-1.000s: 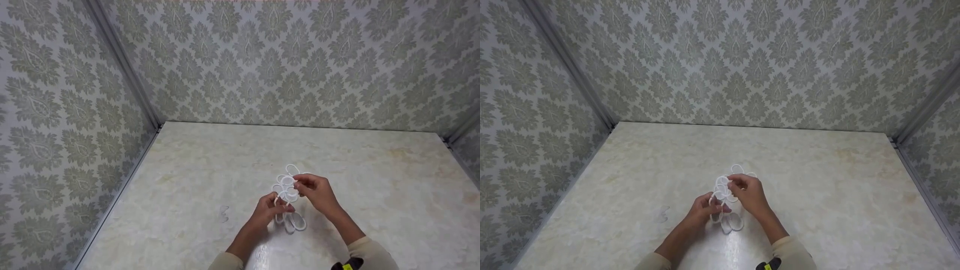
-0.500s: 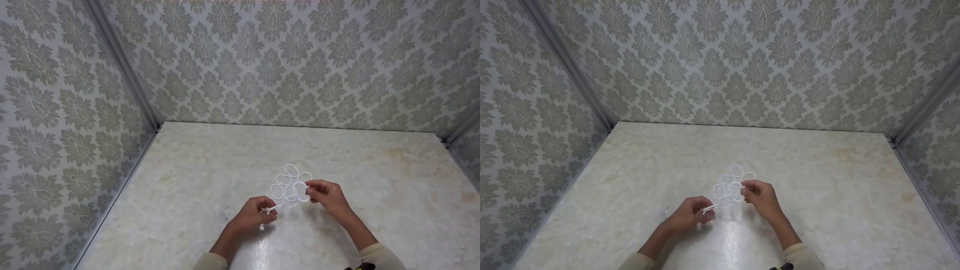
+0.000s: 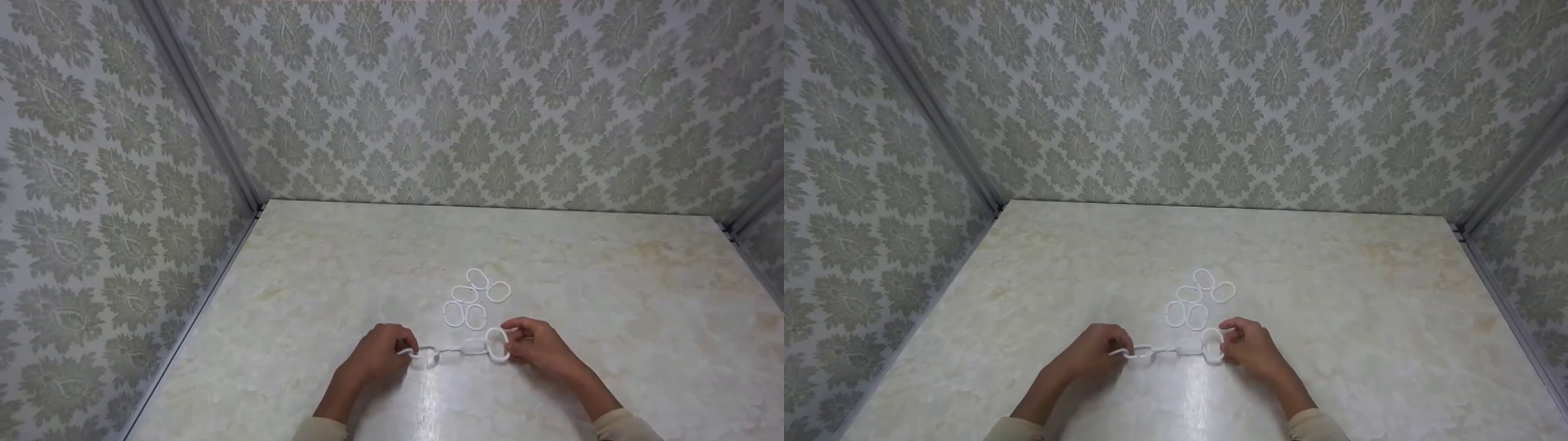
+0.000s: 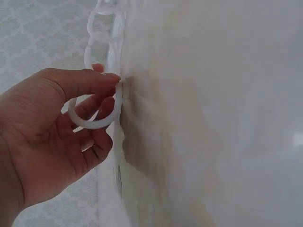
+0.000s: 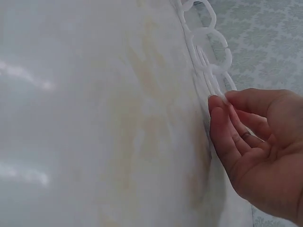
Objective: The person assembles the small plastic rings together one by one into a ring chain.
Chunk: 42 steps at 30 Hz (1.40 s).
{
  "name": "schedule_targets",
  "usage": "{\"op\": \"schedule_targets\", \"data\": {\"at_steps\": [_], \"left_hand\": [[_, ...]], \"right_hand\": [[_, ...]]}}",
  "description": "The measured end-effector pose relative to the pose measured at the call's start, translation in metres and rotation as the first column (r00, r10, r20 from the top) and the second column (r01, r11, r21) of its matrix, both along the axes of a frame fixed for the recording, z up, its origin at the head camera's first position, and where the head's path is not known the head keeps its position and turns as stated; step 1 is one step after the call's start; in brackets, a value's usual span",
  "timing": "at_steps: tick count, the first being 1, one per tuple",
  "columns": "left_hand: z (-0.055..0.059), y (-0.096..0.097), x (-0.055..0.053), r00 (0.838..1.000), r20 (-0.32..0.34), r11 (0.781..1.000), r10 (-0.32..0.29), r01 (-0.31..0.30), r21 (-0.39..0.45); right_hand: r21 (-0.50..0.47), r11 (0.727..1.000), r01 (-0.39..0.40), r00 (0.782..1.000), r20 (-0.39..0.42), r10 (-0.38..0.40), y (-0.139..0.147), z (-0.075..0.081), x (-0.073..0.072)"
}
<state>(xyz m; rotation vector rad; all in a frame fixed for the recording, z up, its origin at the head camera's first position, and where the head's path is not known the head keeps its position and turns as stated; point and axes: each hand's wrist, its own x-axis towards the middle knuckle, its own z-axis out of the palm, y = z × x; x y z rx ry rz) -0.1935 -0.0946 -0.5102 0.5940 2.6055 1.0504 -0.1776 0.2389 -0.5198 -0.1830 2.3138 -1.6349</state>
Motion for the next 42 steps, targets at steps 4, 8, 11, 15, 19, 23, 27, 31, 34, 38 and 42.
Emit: {"op": "schedule_targets", "data": {"at_steps": [4, 8, 11, 15, 19, 23, 27, 31, 34, 38, 42], "left_hand": [[0.011, -0.003, 0.000, 0.999, 0.037, 0.997, -0.021, 0.024, -0.075], [0.023, 0.001, 0.005, 1.000, -0.009, 0.989, -0.012, 0.011, -0.150], [0.026, 0.018, 0.010, 0.994, -0.107, 0.997, 0.040, -0.046, -0.055], [0.018, 0.064, 0.016, 0.990, -0.089, 0.943, 0.114, -0.079, 0.322], [0.006, 0.111, 0.022, 0.987, 0.069, 0.820, 0.144, -0.158, 0.551], [-0.010, 0.136, 0.022, 0.971, 0.149, 0.763, 0.188, -0.240, 0.600], [-0.023, 0.140, 0.019, 0.964, 0.137, 0.772, 0.228, -0.265, 0.578], [-0.030, 0.136, 0.018, 0.969, 0.078, 0.831, 0.235, -0.242, 0.500], [-0.032, 0.132, 0.017, 0.975, 0.014, 0.880, 0.224, -0.208, 0.426], [-0.030, 0.124, 0.015, 0.972, -0.033, 0.920, 0.234, -0.210, 0.330], [-0.025, 0.115, 0.015, 0.967, 0.042, 0.921, 0.253, -0.254, 0.294]], "right_hand": [[-0.003, 1.000, -0.030, 0.999, 0.020, 0.030, -0.002, 0.000, 0.000], [-0.009, 1.000, -0.030, 0.999, 0.033, 0.030, -0.005, 0.001, 0.000], [0.015, 1.000, -0.015, 1.000, 0.022, 0.015, -0.005, 0.001, 0.000], [0.024, 1.000, -0.006, 1.000, -0.012, 0.006, -0.005, 0.001, 0.000], [0.007, 0.999, -0.033, 0.998, -0.052, 0.033, -0.004, -0.001, -0.002], [0.010, 0.999, -0.050, 0.996, -0.074, 0.051, -0.004, -0.001, -0.003], [0.024, 0.998, -0.062, 0.991, -0.121, 0.064, -0.003, 0.000, -0.002], [0.021, 0.997, -0.071, 0.987, -0.142, 0.073, -0.003, 0.000, -0.004], [0.026, 0.997, -0.067, 0.987, -0.142, 0.070, -0.004, 0.000, -0.006], [0.033, 0.997, -0.070, 0.986, -0.146, 0.074, -0.009, 0.000, -0.007], [-0.009, 0.996, -0.090, 0.986, -0.143, 0.088, -0.017, -0.001, -0.008]]}}
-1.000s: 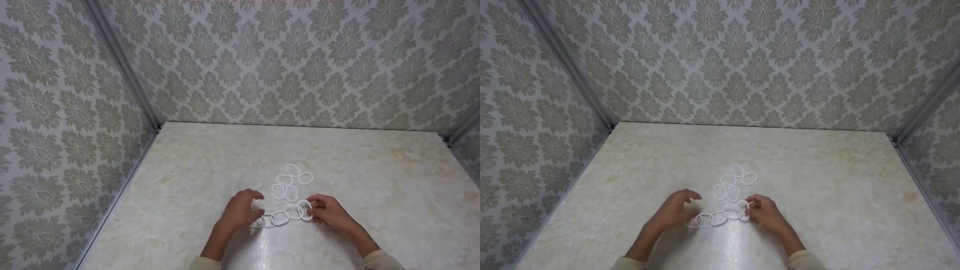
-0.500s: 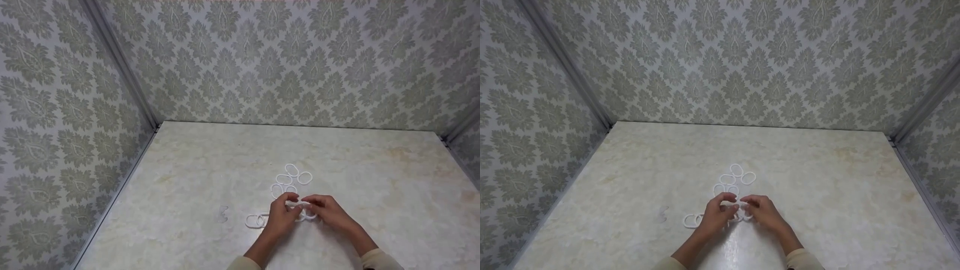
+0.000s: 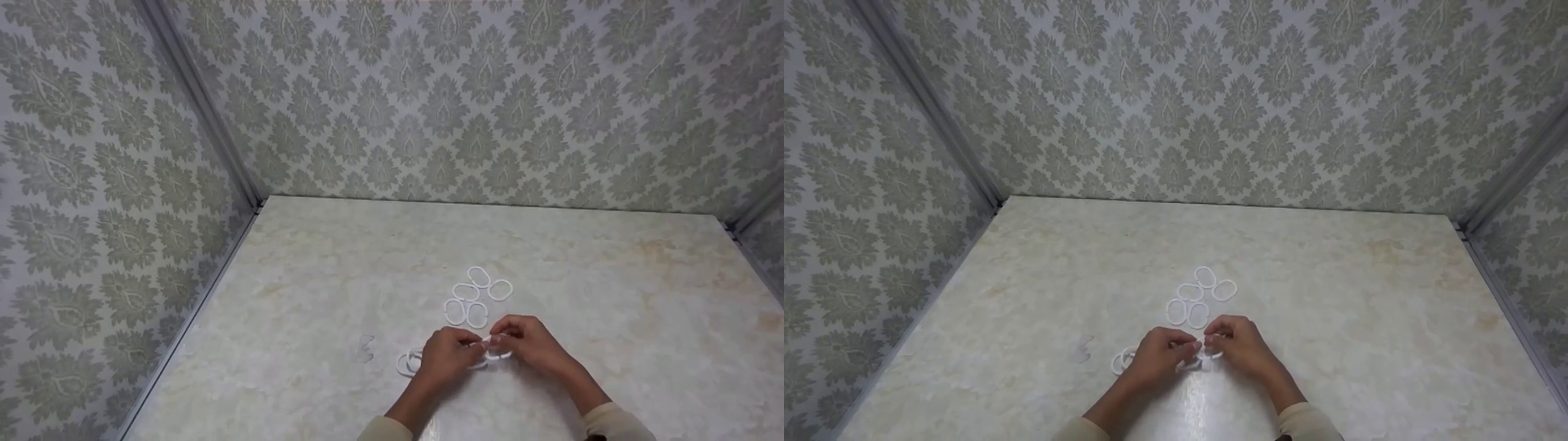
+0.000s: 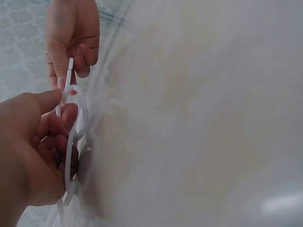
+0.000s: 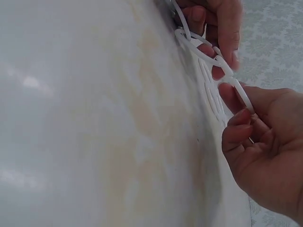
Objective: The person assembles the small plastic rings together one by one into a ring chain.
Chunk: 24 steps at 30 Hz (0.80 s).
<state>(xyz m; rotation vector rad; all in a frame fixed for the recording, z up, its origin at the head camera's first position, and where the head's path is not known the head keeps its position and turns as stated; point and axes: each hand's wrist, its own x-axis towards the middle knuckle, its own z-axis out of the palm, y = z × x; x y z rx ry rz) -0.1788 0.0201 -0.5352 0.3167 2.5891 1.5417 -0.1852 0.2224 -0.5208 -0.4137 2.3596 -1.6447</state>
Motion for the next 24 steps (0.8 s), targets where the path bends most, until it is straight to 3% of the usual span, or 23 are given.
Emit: {"op": "schedule_targets", "data": {"at_steps": [5, 9, 14, 18, 21, 24], "left_hand": [[0.009, -0.008, 0.000, 0.986, 0.166, 0.998, 0.025, -0.034, 0.049], [0.013, -0.012, 0.000, 0.970, 0.236, 0.995, 0.059, -0.076, 0.062], [0.014, -0.017, 0.000, 0.960, 0.274, 0.992, 0.066, -0.091, 0.082], [0.012, -0.018, -0.001, 0.963, 0.261, 0.993, 0.065, -0.089, 0.079], [0.011, -0.018, -0.002, 0.966, 0.249, 0.993, 0.072, -0.092, 0.068], [0.012, -0.018, -0.001, 0.962, 0.262, 0.993, 0.072, -0.095, 0.076]], "right_hand": [[-0.024, 0.999, -0.034, 0.999, 0.002, 0.034, -0.009, 0.000, 0.001], [-0.028, 0.998, -0.052, 0.999, -0.002, 0.051, -0.016, 0.000, 0.002], [-0.008, 0.998, -0.065, 0.998, -0.025, 0.065, -0.022, -0.001, 0.001], [-0.021, 0.998, -0.060, 0.997, -0.051, 0.059, -0.019, -0.002, -0.002], [-0.020, 1.000, -0.004, 0.999, -0.051, 0.003, -0.011, 0.000, -0.007], [0.013, 0.994, 0.106, 0.993, -0.045, -0.105, 0.000, 0.002, -0.013]]}}
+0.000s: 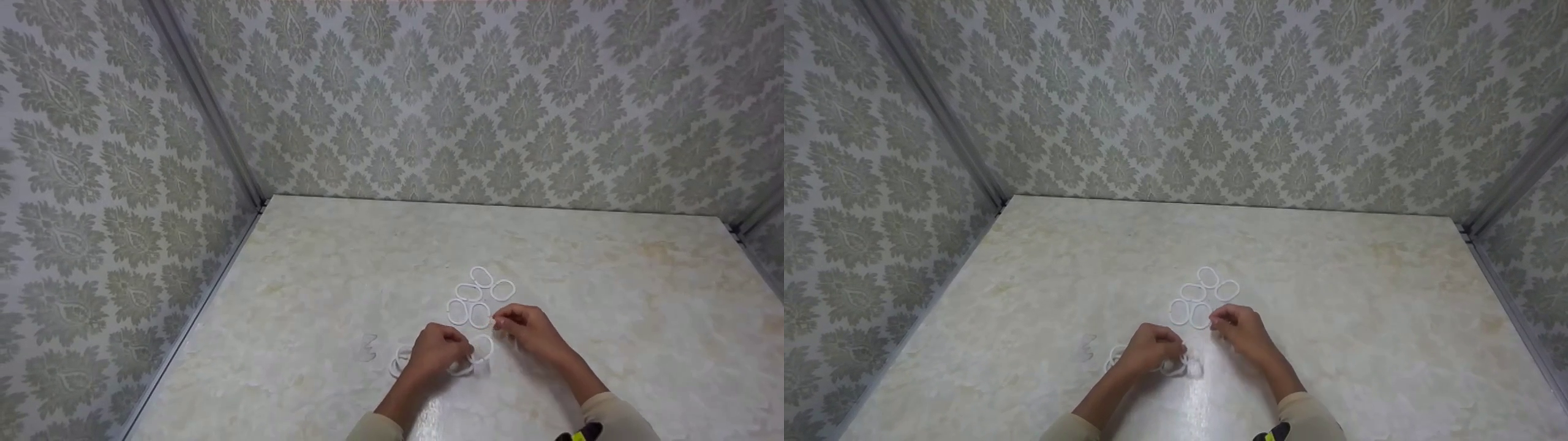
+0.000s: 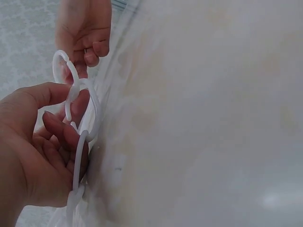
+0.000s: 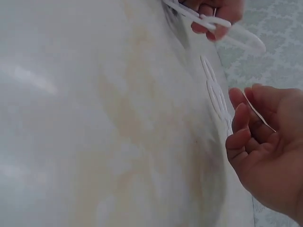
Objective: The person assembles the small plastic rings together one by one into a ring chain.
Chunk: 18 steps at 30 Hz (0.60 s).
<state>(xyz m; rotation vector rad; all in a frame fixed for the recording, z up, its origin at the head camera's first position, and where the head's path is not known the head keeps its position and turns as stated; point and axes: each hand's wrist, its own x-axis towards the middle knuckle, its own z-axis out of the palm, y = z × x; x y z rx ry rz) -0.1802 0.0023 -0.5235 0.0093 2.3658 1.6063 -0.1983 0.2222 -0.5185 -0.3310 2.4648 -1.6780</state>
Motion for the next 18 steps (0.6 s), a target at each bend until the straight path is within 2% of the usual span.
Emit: {"op": "schedule_targets", "data": {"at_steps": [3, 6, 10, 16, 18], "left_hand": [[0.000, -0.001, 0.001, 1.000, 0.002, 1.000, -0.004, 0.004, 0.027], [0.001, -0.002, 0.002, 1.000, 0.001, 0.998, -0.005, 0.005, 0.056], [0.001, -0.002, 0.002, 1.000, 0.015, 0.997, -0.004, 0.003, 0.082], [-0.002, -0.002, 0.000, 0.999, -0.024, 0.999, -0.023, 0.024, 0.034], [-0.001, -0.001, 0.000, 1.000, -0.011, 0.999, -0.024, 0.025, 0.030]], "right_hand": [[0.066, 0.990, 0.125, 0.992, 0.013, -0.126, 0.010, 0.001, -0.006], [0.133, 0.967, 0.218, 0.975, 0.016, -0.222, 0.017, 0.000, -0.011], [0.204, 0.944, 0.258, 0.966, -0.027, -0.258, 0.021, -0.004, -0.017], [0.283, 0.913, 0.294, 0.956, -0.104, -0.276, 0.019, -0.007, -0.024], [0.294, 0.904, 0.310, 0.951, -0.115, -0.288, 0.018, -0.007, -0.027]]}}
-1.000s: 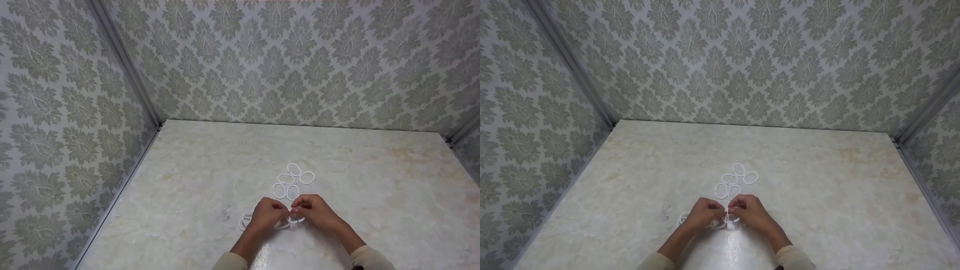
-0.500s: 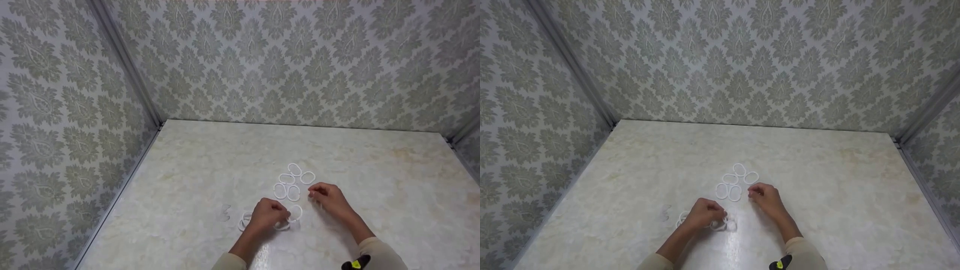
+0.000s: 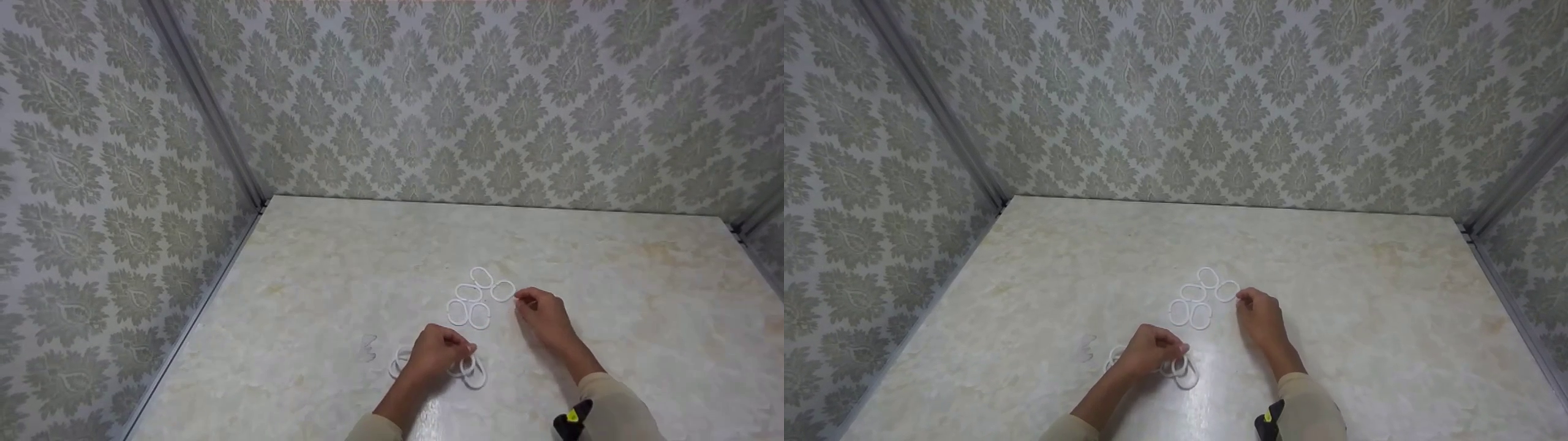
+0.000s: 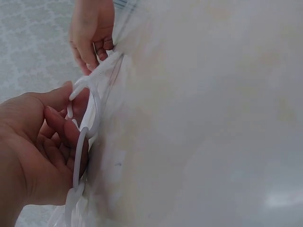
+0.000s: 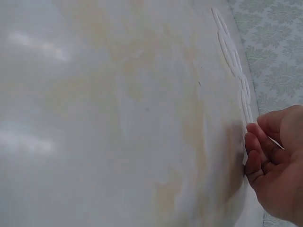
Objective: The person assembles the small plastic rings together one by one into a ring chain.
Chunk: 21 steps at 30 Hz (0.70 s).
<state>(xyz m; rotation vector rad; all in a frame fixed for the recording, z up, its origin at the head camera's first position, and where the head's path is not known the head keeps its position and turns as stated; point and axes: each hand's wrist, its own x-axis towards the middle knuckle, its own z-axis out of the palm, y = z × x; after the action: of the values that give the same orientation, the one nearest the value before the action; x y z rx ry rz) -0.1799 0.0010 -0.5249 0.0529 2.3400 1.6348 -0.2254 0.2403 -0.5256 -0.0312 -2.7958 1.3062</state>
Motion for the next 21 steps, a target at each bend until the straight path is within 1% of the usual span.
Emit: {"op": "schedule_targets", "data": {"at_steps": [4, 6, 9, 16, 18, 21], "left_hand": [[0.0014, -0.0001, 0.0005, 0.999, 0.040, 1.000, -0.010, 0.009, 0.023], [0.0022, -0.0012, 0.0003, 0.998, 0.056, 0.999, -0.024, 0.022, 0.037], [0.0039, -0.0030, 0.0000, 0.995, 0.084, 0.998, -0.050, 0.047, 0.032], [0.0073, -0.0058, -0.0022, 0.989, 0.111, 0.995, -0.101, 0.098, 0.033], [0.0077, -0.0063, -0.0029, 0.986, 0.129, 0.994, -0.110, 0.107, 0.026], [0.0065, -0.0071, -0.0032, 0.986, 0.107, 0.992, -0.125, 0.124, 0.018]], "right_hand": [[0.008, 1.000, 0.017, 1.000, -0.005, -0.017, -0.0016, -0.0017, -0.0053], [0.015, 1.000, 0.016, 1.000, -0.004, -0.016, -0.0023, -0.0022, -0.0073], [0.026, 1.000, 0.014, 1.000, -0.006, -0.013, -0.0028, -0.0021, -0.0087], [0.026, 0.999, 0.033, 0.999, -0.034, -0.032, -0.0076, 0.0001, -0.0086], [0.026, 0.999, 0.034, 0.999, -0.041, -0.033, -0.0088, -0.0001, -0.0085], [0.027, 0.999, 0.027, 0.998, -0.051, -0.026, -0.0096, -0.0010, -0.0084]]}}
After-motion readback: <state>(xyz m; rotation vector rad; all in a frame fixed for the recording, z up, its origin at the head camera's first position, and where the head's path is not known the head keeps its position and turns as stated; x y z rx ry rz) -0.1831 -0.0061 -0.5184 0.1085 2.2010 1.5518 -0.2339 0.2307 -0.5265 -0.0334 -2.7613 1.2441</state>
